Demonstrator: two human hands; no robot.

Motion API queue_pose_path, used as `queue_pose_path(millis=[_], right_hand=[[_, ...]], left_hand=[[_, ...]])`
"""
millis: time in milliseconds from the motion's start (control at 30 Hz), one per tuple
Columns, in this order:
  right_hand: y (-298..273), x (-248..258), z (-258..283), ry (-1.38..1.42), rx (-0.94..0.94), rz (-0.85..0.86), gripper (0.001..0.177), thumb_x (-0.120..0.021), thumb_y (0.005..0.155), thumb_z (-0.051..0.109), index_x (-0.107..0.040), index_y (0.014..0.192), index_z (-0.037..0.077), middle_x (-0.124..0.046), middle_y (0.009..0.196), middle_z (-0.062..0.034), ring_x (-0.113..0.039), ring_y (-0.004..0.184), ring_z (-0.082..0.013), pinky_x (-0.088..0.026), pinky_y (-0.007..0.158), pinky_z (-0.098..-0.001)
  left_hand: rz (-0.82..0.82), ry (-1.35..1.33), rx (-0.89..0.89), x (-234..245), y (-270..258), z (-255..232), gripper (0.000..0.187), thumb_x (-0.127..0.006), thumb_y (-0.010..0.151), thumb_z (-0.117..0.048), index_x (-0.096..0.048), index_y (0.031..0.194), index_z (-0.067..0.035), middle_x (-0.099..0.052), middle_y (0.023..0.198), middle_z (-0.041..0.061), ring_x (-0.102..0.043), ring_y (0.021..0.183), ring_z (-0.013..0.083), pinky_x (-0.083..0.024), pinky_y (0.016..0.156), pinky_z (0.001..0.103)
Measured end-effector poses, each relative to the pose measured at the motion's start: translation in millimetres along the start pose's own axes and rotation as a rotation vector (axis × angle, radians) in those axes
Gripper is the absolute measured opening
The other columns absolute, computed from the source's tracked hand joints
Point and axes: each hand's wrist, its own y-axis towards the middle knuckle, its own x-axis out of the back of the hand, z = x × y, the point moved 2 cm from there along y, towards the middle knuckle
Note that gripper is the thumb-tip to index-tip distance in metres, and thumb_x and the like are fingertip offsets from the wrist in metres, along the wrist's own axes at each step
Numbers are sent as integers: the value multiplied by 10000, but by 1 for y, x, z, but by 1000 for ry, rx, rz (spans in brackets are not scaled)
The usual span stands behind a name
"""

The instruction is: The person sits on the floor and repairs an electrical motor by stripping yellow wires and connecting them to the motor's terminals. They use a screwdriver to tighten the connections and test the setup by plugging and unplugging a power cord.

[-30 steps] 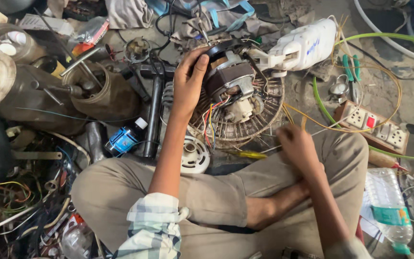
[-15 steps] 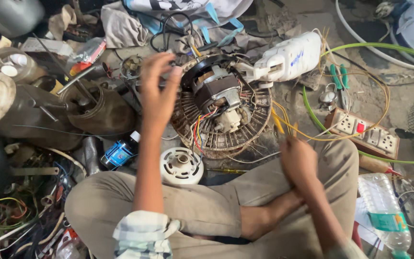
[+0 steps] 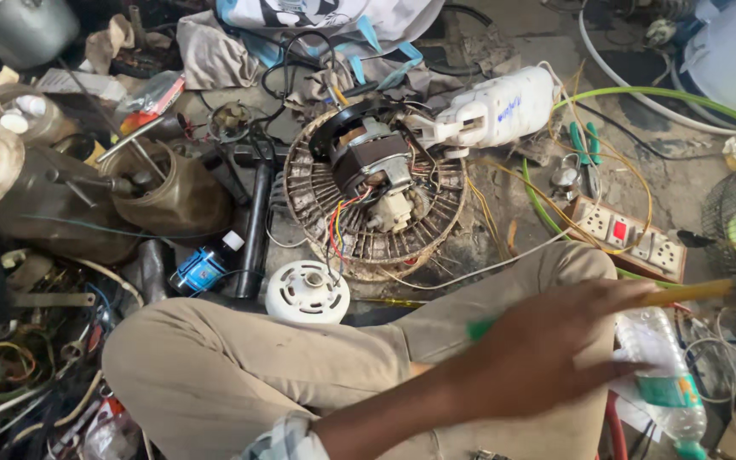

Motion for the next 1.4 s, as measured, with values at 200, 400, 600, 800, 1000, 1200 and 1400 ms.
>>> queue_pose_path(millis=[200,400,600,800,1000,1200,1400], right_hand=[[16,0,11,185,84,107,365,-683,912,135,-658,1256,15,-732,860,-73,-688,712,-159,-533,648,-296],[-78,-58,-29,384,-72,445,444,-695,885,138,-634,1306,13,-743,857,-58,-682,709,-143,-530,643,-280],[-169,-121,-137,1060,-246,792,559,-751,906,84,-549,1417,-19,-645,729,-53,-622,590,-135,-465,546,-252],[-171,-163,-218,1020,-406,739,489,-735,880,114,-586,1330,-5,-635,650,-86,-606,523,-160,-457,503,-282],[-173,-160,-214,908,-301,555,367,-712,887,158,-644,1197,-26,-639,611,-82,-589,504,-150,-449,486,-289],[-179,-165,-214,842,-236,457,302,-690,895,202,-701,1065,-47,-643,573,-79,-573,486,-141,-441,470,-297],[-181,-167,-211,705,-186,325,309,-706,883,246,-758,998,-36,-633,572,-58,-556,508,-125,-435,495,-299]], left_hand=[[-275,-377,40,-15,-18,58,259,-575,1170,-305,-645,1184,-57,-600,910,23,-613,788,116,-506,707,256],[-819,-1214,92,26,-36,104,265,-505,1165,-304,-595,1133,-58,-535,778,-26,-435,574,36,-374,519,202],[-948,-1106,286,37,-42,133,298,-483,1101,-306,-613,1154,-43,-552,752,1,-426,534,62,-369,497,234],[-924,-986,237,50,-43,141,307,-513,1109,-297,-630,1126,-14,-604,760,33,-495,566,77,-412,527,234],[-976,-697,332,67,-46,142,346,-542,1081,-327,-634,1067,6,-676,734,79,-596,584,103,-504,559,254],[-918,-619,343,76,-44,147,386,-515,1094,-373,-613,1029,-5,-697,725,99,-609,583,100,-507,567,244],[-915,-518,377,76,-44,149,415,-487,1094,-393,-605,1003,-6,-692,689,97,-603,546,102,-496,539,243]])
